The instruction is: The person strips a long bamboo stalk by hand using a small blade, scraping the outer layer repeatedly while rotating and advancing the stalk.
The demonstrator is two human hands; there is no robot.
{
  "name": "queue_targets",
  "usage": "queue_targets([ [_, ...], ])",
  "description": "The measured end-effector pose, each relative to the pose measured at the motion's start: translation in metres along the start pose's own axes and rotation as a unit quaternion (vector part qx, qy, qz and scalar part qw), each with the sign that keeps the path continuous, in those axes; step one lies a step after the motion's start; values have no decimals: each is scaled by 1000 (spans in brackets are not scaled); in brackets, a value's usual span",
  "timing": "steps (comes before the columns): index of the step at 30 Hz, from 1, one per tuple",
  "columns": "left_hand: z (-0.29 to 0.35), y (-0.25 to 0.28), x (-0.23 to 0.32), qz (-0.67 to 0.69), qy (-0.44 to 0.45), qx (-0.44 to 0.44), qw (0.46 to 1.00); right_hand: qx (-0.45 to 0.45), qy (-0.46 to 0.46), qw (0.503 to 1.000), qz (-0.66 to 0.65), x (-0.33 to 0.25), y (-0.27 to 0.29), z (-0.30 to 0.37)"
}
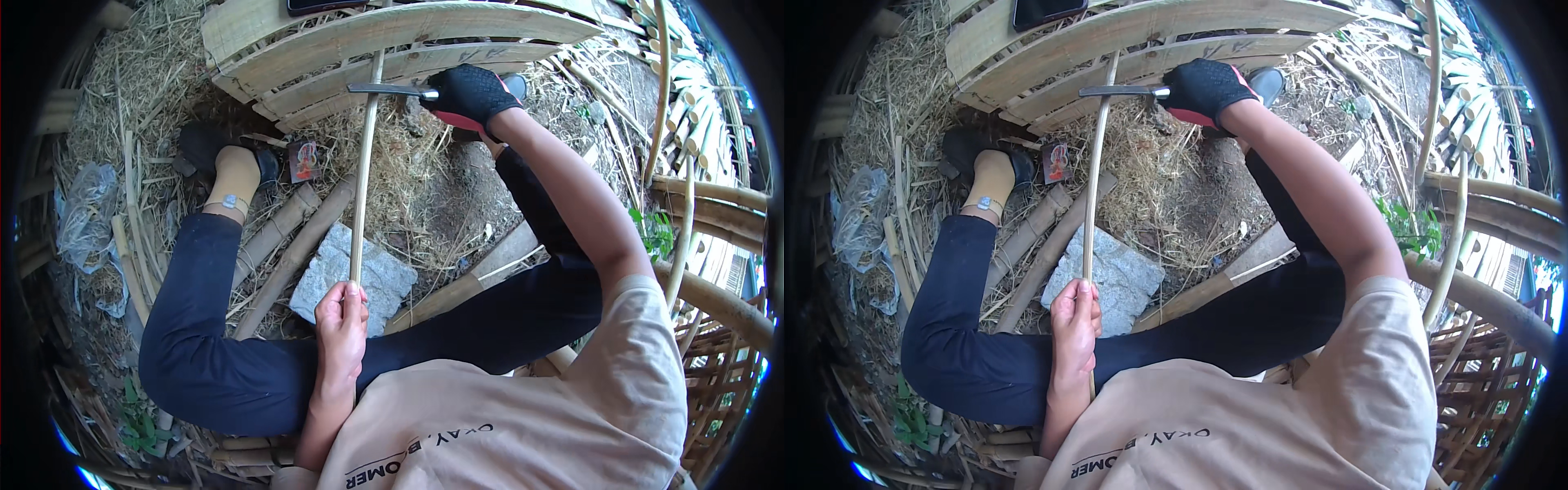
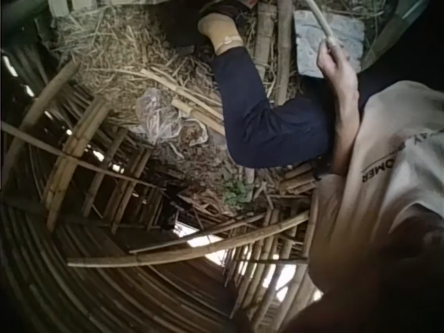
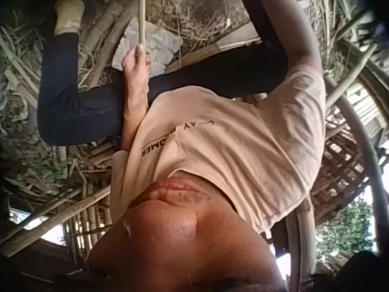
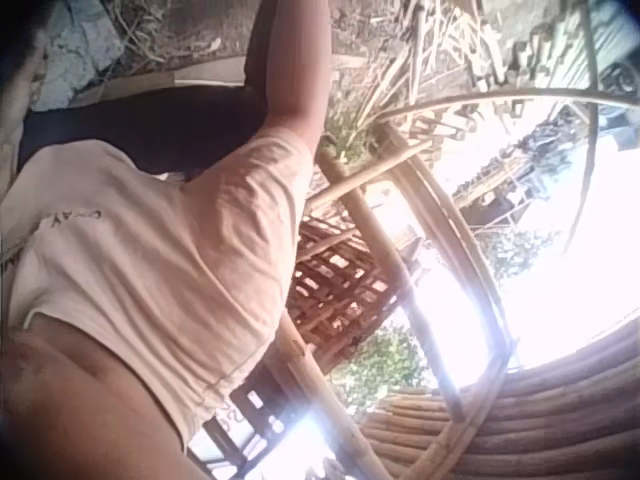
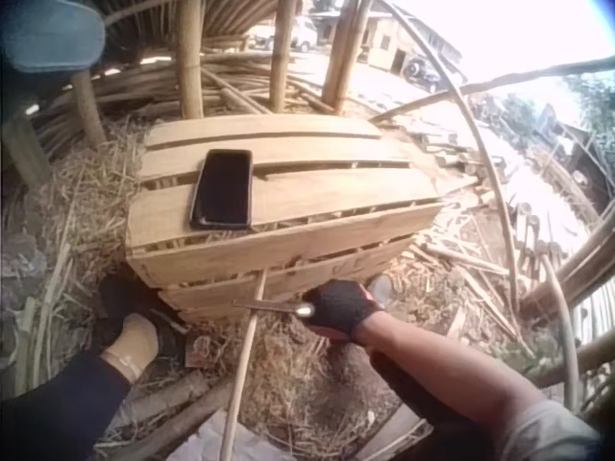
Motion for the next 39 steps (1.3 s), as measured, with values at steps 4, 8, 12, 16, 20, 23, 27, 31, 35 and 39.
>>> queue_targets([
  [4, 4, -9, -4, 37, 5, 10, 999, -25, 46, 998, 19, -2, -3, 3],
  [8, 3, -13, -1, 53, 20, 12, 998, -33, 81, 996, 1, -21, 5, 2],
  [12, 0, 5, 6, 46, 19, 17, 999, -65, 106, 992, -9, -59, 17, 31],
  [16, -4, 19, 16, 25, 24, -2, 999, -114, 115, 987, 9, -80, 24, 75],
  [20, -6, 28, 8, 18, 48, -58, 997, -80, 98, 992, -4, -80, 16, 108],
  [23, -2, 29, 6, 13, 64, -97, 993, -132, 42, 990, -19, -79, 0, 124],
  [27, -8, 31, 5, -14, 52, -107, 993, -122, 35, 992, -14, -85, -5, 120],
  [31, -15, 30, 25, -177, -26, -60, 982, -81, 34, 996, -29, -83, -7, 117],
  [35, -25, 31, 47, -246, -70, -5, 967, -85, 25, 995, -54, -94, -8, 115],
  [39, -43, 32, 49, -210, -55, 24, 976, -48, 17, 996, -73, -105, -20, 115],
])
Point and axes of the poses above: each hand's wrist, its own z-axis away from the middle knuckle, its own y-axis out of the back of the hand, x = y × z, the point moved 10 cm from there along -z, towards the middle knuckle, and after that the axes turned 11 degrees about -x, right-handed, at the moved point
